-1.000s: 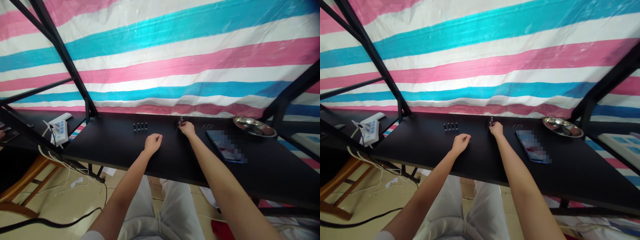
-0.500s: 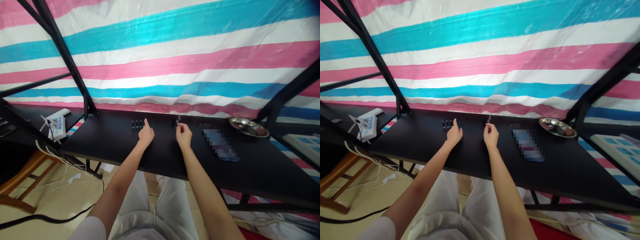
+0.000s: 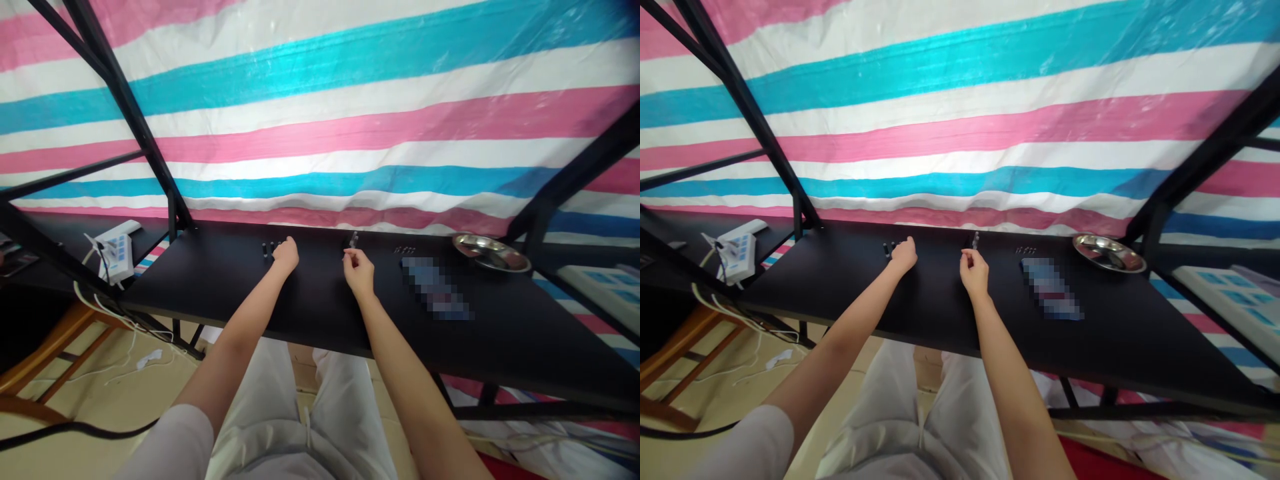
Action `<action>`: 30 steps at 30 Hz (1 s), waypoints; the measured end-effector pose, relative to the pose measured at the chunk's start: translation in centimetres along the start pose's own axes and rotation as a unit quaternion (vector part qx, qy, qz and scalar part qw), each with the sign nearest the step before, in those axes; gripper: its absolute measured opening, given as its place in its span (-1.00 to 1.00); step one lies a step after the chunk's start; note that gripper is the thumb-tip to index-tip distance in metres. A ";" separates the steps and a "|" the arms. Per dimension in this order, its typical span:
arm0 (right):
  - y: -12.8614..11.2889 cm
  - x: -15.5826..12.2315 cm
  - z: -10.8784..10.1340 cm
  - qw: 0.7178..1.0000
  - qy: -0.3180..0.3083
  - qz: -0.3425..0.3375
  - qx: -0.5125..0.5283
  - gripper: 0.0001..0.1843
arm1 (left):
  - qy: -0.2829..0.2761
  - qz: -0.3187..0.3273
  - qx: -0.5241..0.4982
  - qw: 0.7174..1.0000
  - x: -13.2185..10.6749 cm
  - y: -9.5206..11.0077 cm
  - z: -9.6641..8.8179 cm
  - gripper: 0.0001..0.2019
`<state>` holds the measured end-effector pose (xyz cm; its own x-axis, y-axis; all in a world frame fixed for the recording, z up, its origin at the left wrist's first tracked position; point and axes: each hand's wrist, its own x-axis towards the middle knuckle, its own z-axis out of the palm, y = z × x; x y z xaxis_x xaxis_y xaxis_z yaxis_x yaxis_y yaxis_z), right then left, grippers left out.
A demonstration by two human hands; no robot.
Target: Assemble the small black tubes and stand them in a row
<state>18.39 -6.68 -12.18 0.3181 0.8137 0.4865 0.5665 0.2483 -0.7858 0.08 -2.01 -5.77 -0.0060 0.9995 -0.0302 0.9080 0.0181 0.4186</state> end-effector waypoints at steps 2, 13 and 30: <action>0.1 -0.1 0.0 1.000 0.005 -0.002 0.009 -0.67 | 0.006 0.014 0.035 0.999 -0.1 -0.1 0.2 -0.59; -5.7 0.2 0.2 0.955 -0.052 0.084 0.279 -0.57 | -0.020 0.173 -0.379 0.909 -3.6 3.5 -1.6 -0.86; -16.3 1.7 -3.8 0.934 -0.116 -0.048 0.334 -0.62 | 0.142 0.215 -0.444 0.858 -10.7 3.1 -7.7 -0.82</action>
<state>12.59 -11.37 2.96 0.0736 0.8436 0.5319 -0.0423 0.5355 -0.8434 -0.24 -12.48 2.83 0.0326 0.8818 0.4705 0.1745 -0.4685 0.8660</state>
